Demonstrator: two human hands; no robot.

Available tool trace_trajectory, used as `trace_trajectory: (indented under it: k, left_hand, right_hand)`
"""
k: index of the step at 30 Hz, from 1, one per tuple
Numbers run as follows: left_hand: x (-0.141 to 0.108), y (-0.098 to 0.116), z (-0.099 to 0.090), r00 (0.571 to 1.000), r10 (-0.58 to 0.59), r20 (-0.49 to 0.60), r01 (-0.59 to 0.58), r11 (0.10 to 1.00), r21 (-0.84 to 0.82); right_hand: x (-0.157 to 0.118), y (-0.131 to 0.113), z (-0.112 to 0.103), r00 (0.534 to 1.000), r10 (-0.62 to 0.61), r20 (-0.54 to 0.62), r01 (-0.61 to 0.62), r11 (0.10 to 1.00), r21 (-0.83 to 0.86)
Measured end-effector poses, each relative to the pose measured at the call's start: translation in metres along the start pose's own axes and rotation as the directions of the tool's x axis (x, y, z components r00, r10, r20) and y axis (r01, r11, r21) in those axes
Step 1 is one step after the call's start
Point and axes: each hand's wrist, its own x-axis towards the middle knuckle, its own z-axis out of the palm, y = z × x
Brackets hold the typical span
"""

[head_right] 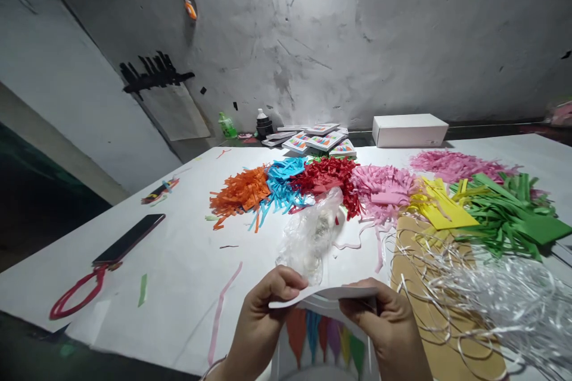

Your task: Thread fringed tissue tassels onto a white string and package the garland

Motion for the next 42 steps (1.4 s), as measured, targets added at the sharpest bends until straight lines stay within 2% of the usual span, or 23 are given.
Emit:
trace_trajectory:
  k: [2, 5, 7, 8, 10, 12, 13, 15, 17, 19, 20, 22, 23, 25, 27, 33, 35, 39, 42]
  left_hand:
    - [0.001, 0.003, -0.002, 0.997, -0.061, 0.054, 0.062, 0.998, -0.022]
    - [0.003, 0.007, -0.004, 0.962, -0.224, 0.156, 0.228, 0.974, -0.005]
    - [0.003, 0.007, -0.004, 0.958, -0.238, 0.163, 0.228, 0.971, 0.076]
    - [0.003, 0.007, -0.003, 0.967, -0.206, 0.149, 0.19, 0.975, 0.115]
    - [0.001, 0.006, -0.002, 0.986, -0.114, 0.119, 0.095, 0.983, 0.156]
    - [0.0, 0.005, -0.001, 0.993, -0.049, 0.109, 0.032, 0.988, 0.152]
    - [0.0, 0.005, -0.001, 0.993, -0.038, 0.111, 0.022, 0.989, 0.144]
    - [0.001, 0.006, -0.003, 0.99, -0.065, 0.123, 0.05, 0.991, 0.124]
    - [0.003, 0.007, -0.006, 0.979, -0.127, 0.162, 0.112, 0.989, 0.096]
    - [0.005, 0.01, -0.009, 0.959, -0.158, 0.236, 0.143, 0.986, 0.08]
    - [0.005, 0.012, -0.009, 0.949, -0.157, 0.275, 0.138, 0.986, 0.088]
    - [0.005, 0.014, -0.01, 0.935, -0.137, 0.327, 0.1, 0.987, 0.128]
    - [0.005, 0.015, -0.01, 0.937, -0.126, 0.327, 0.079, 0.985, 0.154]
    - [0.004, 0.015, -0.008, 0.955, -0.123, 0.27, 0.065, 0.975, 0.213]
    - [0.002, 0.014, -0.006, 0.971, -0.137, 0.196, 0.083, 0.962, 0.261]
    - [-0.003, 0.007, -0.003, 0.979, -0.113, 0.168, 0.065, 0.961, 0.268]
    - [-0.004, 0.005, -0.004, 0.973, -0.157, 0.167, 0.114, 0.964, 0.241]
    - [-0.003, 0.003, -0.003, 0.949, -0.25, 0.191, 0.211, 0.956, 0.203]
    - [-0.003, 0.004, 0.0, 0.948, -0.215, 0.233, 0.16, 0.958, 0.236]
  right_hand:
    - [0.0, -0.004, 0.002, 0.999, 0.031, 0.006, -0.031, 0.999, 0.017]
    - [0.002, -0.009, 0.007, 0.993, 0.116, 0.0, -0.116, 0.992, 0.056]
    - [0.005, -0.011, 0.009, 0.992, 0.122, -0.014, -0.122, 0.992, 0.016]
    - [0.006, -0.012, 0.01, 0.996, 0.09, -0.023, -0.091, 0.996, -0.025]
    - [0.008, -0.011, 0.008, 0.999, -0.05, -0.006, 0.049, 0.989, -0.143]
    - [0.009, -0.01, 0.005, 0.971, -0.233, 0.056, 0.239, 0.927, -0.29]
    - [0.009, -0.01, 0.002, 0.941, -0.323, 0.098, 0.336, 0.87, -0.362]
    - [0.01, -0.01, -0.005, 0.836, -0.506, 0.212, 0.541, 0.696, -0.472]
    - [0.012, -0.013, -0.014, 0.663, -0.642, 0.385, 0.732, 0.447, -0.515]
    - [0.015, -0.018, -0.023, 0.478, -0.673, 0.564, 0.848, 0.185, -0.497]
    - [0.017, -0.021, -0.027, 0.414, -0.652, 0.635, 0.871, 0.081, -0.485]
    - [0.019, -0.026, -0.033, 0.341, -0.574, 0.745, 0.882, -0.08, -0.465]
    - [0.019, -0.029, -0.035, 0.323, -0.534, 0.782, 0.878, -0.14, -0.458]
    - [0.018, -0.033, -0.037, 0.308, -0.473, 0.825, 0.865, -0.222, -0.45]
    - [0.016, -0.035, -0.037, 0.311, -0.46, 0.832, 0.849, -0.26, -0.461]
    - [0.015, -0.032, -0.038, 0.348, -0.514, 0.784, 0.822, -0.234, -0.519]
    - [0.016, -0.032, -0.038, 0.342, -0.497, 0.797, 0.82, -0.257, -0.512]
    - [0.013, -0.041, -0.024, 0.292, -0.422, 0.858, 0.757, -0.446, -0.477]
    - [0.007, -0.046, -0.004, 0.241, -0.377, 0.894, 0.696, -0.575, -0.43]
